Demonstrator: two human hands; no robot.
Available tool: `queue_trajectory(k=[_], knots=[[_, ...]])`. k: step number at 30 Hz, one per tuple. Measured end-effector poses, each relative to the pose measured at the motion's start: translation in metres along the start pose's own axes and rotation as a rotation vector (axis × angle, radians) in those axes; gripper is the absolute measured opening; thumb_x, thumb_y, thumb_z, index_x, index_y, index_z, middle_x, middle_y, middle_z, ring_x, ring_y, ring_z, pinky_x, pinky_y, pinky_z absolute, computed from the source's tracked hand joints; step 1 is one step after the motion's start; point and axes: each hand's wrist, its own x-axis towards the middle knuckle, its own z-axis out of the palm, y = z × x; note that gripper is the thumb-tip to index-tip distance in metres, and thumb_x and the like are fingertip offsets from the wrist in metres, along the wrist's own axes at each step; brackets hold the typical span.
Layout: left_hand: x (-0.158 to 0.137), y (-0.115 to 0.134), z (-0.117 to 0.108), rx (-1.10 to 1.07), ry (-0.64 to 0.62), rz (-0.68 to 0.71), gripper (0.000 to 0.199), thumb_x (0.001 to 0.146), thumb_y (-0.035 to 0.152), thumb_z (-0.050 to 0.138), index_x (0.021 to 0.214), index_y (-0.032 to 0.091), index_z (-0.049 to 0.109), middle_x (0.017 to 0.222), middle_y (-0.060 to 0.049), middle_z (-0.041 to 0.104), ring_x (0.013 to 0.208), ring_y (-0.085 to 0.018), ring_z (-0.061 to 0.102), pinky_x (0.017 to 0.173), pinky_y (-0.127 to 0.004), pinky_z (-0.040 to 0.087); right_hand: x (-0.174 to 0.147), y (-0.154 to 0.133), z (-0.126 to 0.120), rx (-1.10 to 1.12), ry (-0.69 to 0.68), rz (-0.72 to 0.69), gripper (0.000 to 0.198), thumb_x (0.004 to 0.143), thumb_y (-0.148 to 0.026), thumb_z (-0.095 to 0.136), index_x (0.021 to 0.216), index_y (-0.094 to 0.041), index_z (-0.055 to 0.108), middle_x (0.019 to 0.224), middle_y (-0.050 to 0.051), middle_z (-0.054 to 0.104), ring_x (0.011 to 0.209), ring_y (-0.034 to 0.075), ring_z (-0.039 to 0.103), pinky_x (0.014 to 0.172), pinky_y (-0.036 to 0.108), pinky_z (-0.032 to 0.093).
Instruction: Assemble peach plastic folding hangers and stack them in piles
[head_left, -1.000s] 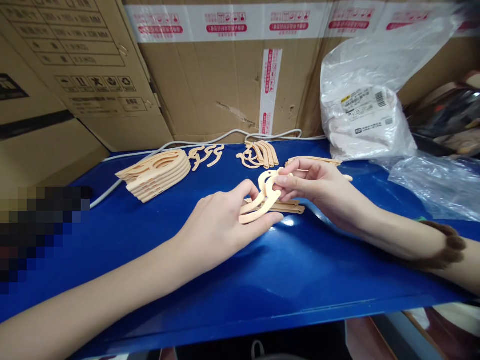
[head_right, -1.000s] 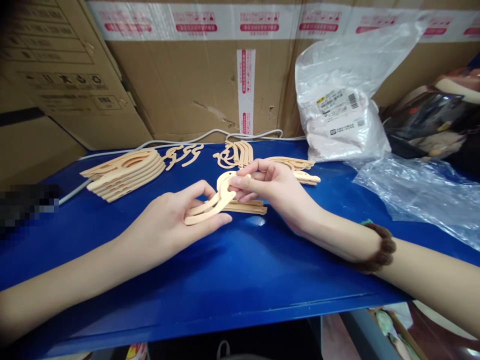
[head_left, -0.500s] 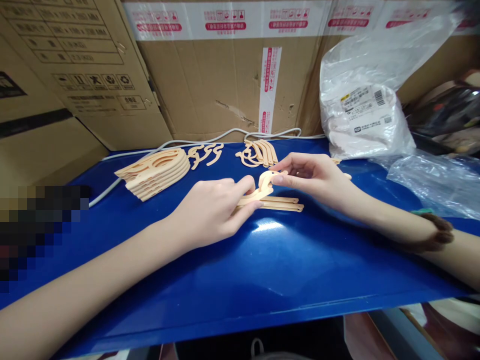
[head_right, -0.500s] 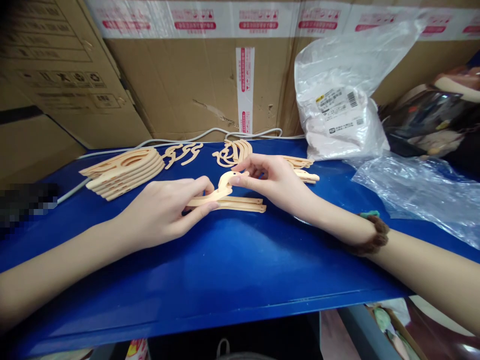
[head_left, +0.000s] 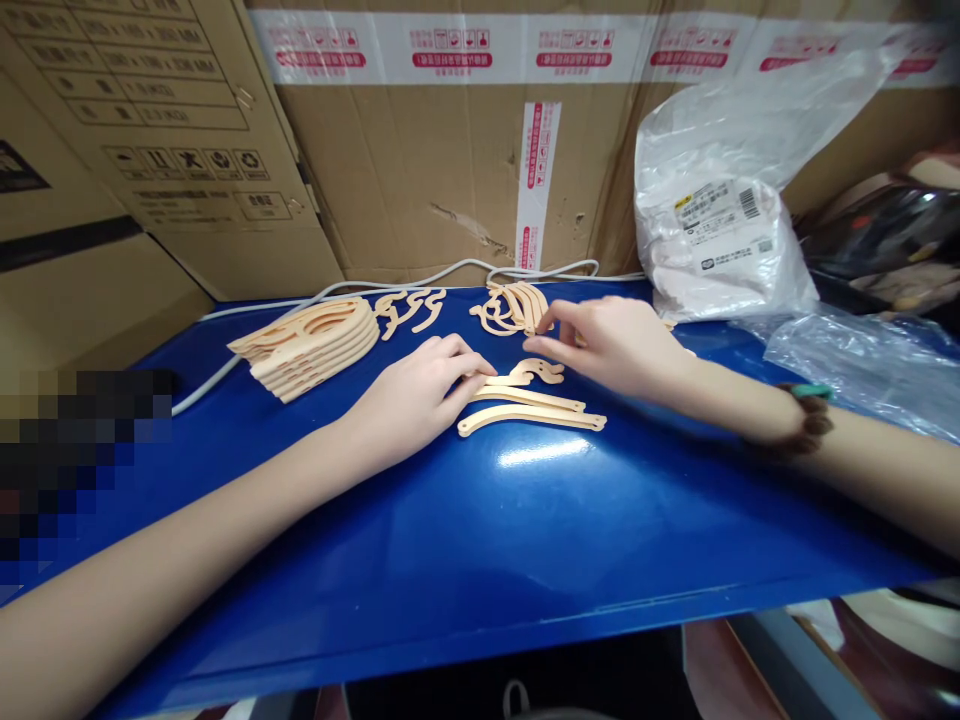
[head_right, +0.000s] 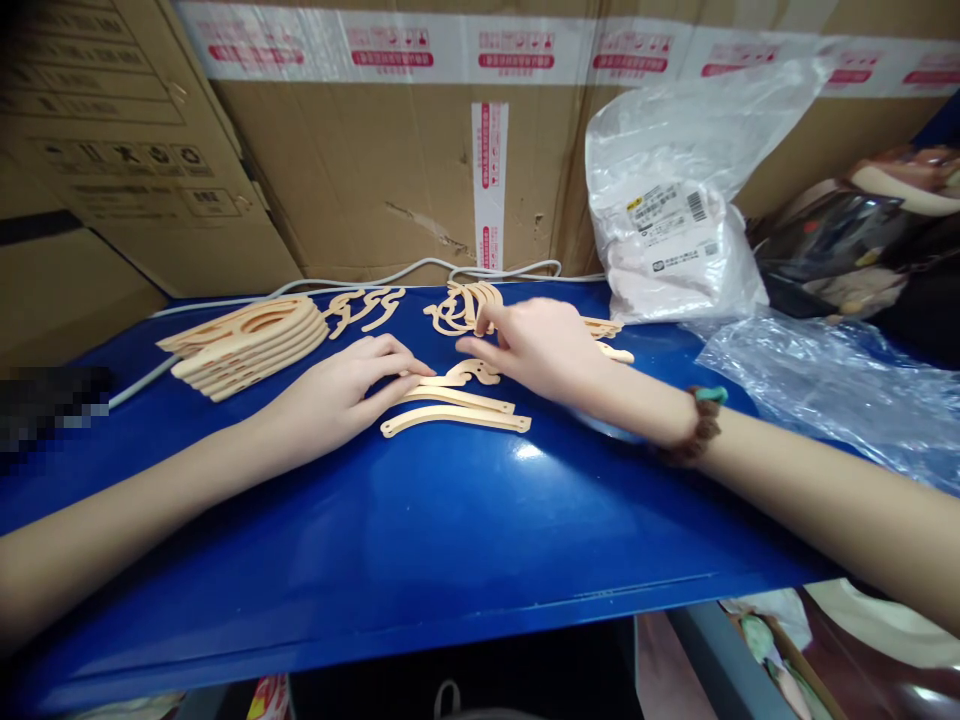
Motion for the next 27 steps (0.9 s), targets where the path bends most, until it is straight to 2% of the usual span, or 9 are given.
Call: queue_trajectory(k=[2, 4, 6, 8, 12, 18, 22, 25, 27], knots=[[0.0, 0.001, 0.0, 0.002, 0.006, -0.019, 0.035, 0.1, 0.034, 0.036, 0.11, 0.019, 0.066, 0.11, -0.007, 0.061, 0.107, -0.023, 0.056, 0.095, -0.04, 0.044, 0.02, 0.001, -0.002, -0.038, 0.034, -0.061, 0.034, 0.097, -0.044, 0.046, 0.104, -0.02, 0.068, 0.087, 0.005, 0.072, 0.077, 0.021, 0.064, 0.062, 0.031, 0.035], [-0.001, 0.003, -0.001, 0.008, 0.007, -0.033, 0.035, 0.099, 0.034, 0.036, 0.109, 0.018, 0.065, 0.11, -0.008, 0.061, 0.107, -0.024, 0.055, 0.095, -0.041, 0.044, 0.044, 0.002, 0.0, -0.112, 0.041, -0.144, 0.036, 0.098, -0.039, 0.043, 0.115, -0.017, 0.067, 0.11, 0.011, 0.07, 0.099, 0.026, 0.064, 0.073, 0.033, 0.039], [-0.001, 0.005, -0.002, 0.014, 0.0, -0.045, 0.034, 0.099, 0.033, 0.036, 0.109, 0.018, 0.065, 0.11, -0.008, 0.061, 0.107, -0.024, 0.055, 0.095, -0.041, 0.044, 0.067, 0.002, 0.006, -0.179, -0.013, -0.186, 0.042, 0.099, -0.037, 0.042, 0.126, -0.012, 0.062, 0.121, 0.016, 0.065, 0.109, 0.029, 0.061, 0.083, 0.035, 0.04], [-0.001, 0.006, -0.004, 0.019, -0.011, -0.055, 0.034, 0.099, 0.032, 0.036, 0.109, 0.018, 0.065, 0.11, -0.007, 0.061, 0.107, -0.024, 0.055, 0.095, -0.041, 0.044, 0.085, 0.001, 0.014, -0.227, -0.132, -0.201, 0.045, 0.097, -0.035, 0.045, 0.13, -0.007, 0.059, 0.129, 0.02, 0.061, 0.114, 0.032, 0.058, 0.085, 0.037, 0.04], [-0.003, 0.008, -0.005, 0.049, -0.019, -0.051, 0.034, 0.099, 0.031, 0.035, 0.108, 0.018, 0.065, 0.111, -0.007, 0.062, 0.106, -0.024, 0.055, 0.094, -0.041, 0.045, 0.1, -0.005, 0.028, -0.234, -0.213, -0.207, 0.038, 0.097, -0.03, 0.044, 0.114, -0.008, 0.07, 0.115, 0.019, 0.068, 0.105, 0.031, 0.063, 0.081, 0.037, 0.042], [-0.006, 0.006, -0.004, 0.082, -0.006, -0.029, 0.033, 0.099, 0.03, 0.034, 0.106, 0.018, 0.064, 0.111, -0.008, 0.062, 0.105, -0.024, 0.056, 0.093, -0.04, 0.046, 0.098, -0.013, 0.031, -0.242, -0.193, -0.197, 0.038, 0.098, -0.031, 0.041, 0.105, -0.012, 0.074, 0.111, 0.018, 0.071, 0.098, 0.029, 0.066, 0.075, 0.036, 0.042], [-0.006, 0.006, -0.004, 0.081, -0.004, -0.023, 0.033, 0.099, 0.031, 0.034, 0.106, 0.018, 0.064, 0.111, -0.008, 0.062, 0.105, -0.023, 0.056, 0.093, -0.04, 0.047, 0.1, -0.016, 0.031, -0.249, -0.162, -0.157, 0.034, 0.097, -0.028, 0.044, 0.11, -0.011, 0.071, 0.108, 0.017, 0.072, 0.094, 0.027, 0.066, 0.073, 0.034, 0.042], [-0.006, 0.006, -0.005, 0.092, -0.006, -0.021, 0.033, 0.099, 0.03, 0.035, 0.106, 0.017, 0.064, 0.111, -0.008, 0.062, 0.105, -0.023, 0.056, 0.093, -0.039, 0.046, 0.102, -0.019, 0.033, -0.257, -0.122, -0.139, 0.035, 0.095, -0.026, 0.047, 0.118, -0.009, 0.066, 0.114, 0.018, 0.07, 0.101, 0.029, 0.065, 0.076, 0.034, 0.042], [-0.006, 0.006, -0.005, 0.102, -0.008, -0.024, 0.033, 0.099, 0.03, 0.035, 0.107, 0.016, 0.064, 0.111, -0.008, 0.062, 0.105, -0.023, 0.056, 0.092, -0.039, 0.046, 0.104, -0.021, 0.035, -0.265, -0.116, -0.144, 0.035, 0.096, -0.025, 0.046, 0.115, -0.008, 0.068, 0.119, 0.02, 0.068, 0.104, 0.03, 0.064, 0.079, 0.035, 0.042]])
